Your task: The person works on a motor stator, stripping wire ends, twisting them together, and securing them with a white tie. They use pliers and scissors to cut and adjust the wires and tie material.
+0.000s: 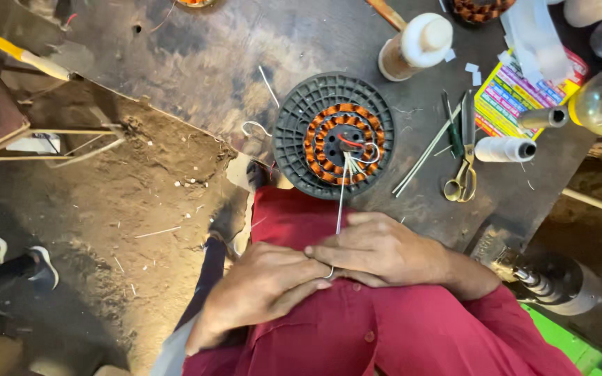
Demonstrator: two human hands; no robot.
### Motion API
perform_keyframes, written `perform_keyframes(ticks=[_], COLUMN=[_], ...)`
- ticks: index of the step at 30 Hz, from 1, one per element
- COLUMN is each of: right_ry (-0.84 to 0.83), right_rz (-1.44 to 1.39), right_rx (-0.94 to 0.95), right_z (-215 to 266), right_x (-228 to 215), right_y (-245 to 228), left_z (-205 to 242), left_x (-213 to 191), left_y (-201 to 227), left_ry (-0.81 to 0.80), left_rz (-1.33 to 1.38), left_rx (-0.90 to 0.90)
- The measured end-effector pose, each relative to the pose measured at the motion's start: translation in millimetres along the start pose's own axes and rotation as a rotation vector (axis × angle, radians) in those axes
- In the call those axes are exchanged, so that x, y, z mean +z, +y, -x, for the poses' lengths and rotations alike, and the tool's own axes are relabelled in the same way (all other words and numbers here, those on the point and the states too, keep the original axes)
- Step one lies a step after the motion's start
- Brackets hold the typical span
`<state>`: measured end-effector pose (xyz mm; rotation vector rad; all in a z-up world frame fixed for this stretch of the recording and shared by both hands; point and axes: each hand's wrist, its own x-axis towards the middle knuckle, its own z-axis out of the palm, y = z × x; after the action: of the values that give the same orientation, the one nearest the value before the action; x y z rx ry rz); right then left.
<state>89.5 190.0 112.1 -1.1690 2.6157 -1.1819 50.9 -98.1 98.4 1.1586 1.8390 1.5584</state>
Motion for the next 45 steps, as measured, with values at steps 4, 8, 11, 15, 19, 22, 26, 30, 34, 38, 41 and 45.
perform_keyframes(ticks=[4, 8, 11, 15, 19, 22, 26, 30, 34, 38, 41, 45], right_ry=[0.285, 0.202, 0.136, 0.144, 0.333, 0.375, 0.348, 0.417, 0.56, 0.592, 0.574, 0.486], right_rz=[0.06, 0.222, 0.145, 0.326, 0.225, 0.147, 0.323, 0.356, 0.372, 0.43, 0.47, 0.594], right_rx=[0.143, 0.441, 0.286, 0.62, 0.273, 0.246, 0.392, 0.307, 0.483, 0.549, 0.584, 0.622], right_z=[20.0, 26.6, 28.4, 35.7, 29.9, 3.9, -6.6, 2.7, 1.2, -1.7, -3.7, -9.1], right_x=[-42.3, -41.5, -6.4, -16.9, -9.2, 10.5, 24.1, 23.1, 22.0, 25.9, 28.0, 27.5], right_y=[2.0, -2.2, -8.6, 0.0, -11.5, -18.2, -14.3, -5.4, -4.8, -1.3, 5.7, 9.7], left_z=[6.9, -28.6, -55.3, -61.5, -68.5, -79.2, -65.6, -65.0, -63.9, -65.0, -66.1, -66.3], left_x=[-45.0, -29.9, 3.5, -13.0, 4.4, 33.4, 41.1, 40.2, 42.5, 50.3, 55.2, 60.3], left_y=[29.6, 39.4, 26.8, 21.4, 3.2, -23.5, -49.0, -69.2, -103.4, -133.7, -148.3, -157.8], left_ry=[0.19, 0.328, 0.244, 0.358, 0.172, 0.163, 0.327, 0.352, 0.535, 0.53, 0.513, 0.565], left_rz=[-0.147, -0.346, -0.307, -0.394, -0.316, -0.117, 0.128, 0.277, -0.154, -0.514, -0.56, -0.584], left_rx=[-0.106, -0.256, 0.055, -0.023, 0.038, 0.116, 0.058, 0.042, 0.117, 0.22, 0.295, 0.339])
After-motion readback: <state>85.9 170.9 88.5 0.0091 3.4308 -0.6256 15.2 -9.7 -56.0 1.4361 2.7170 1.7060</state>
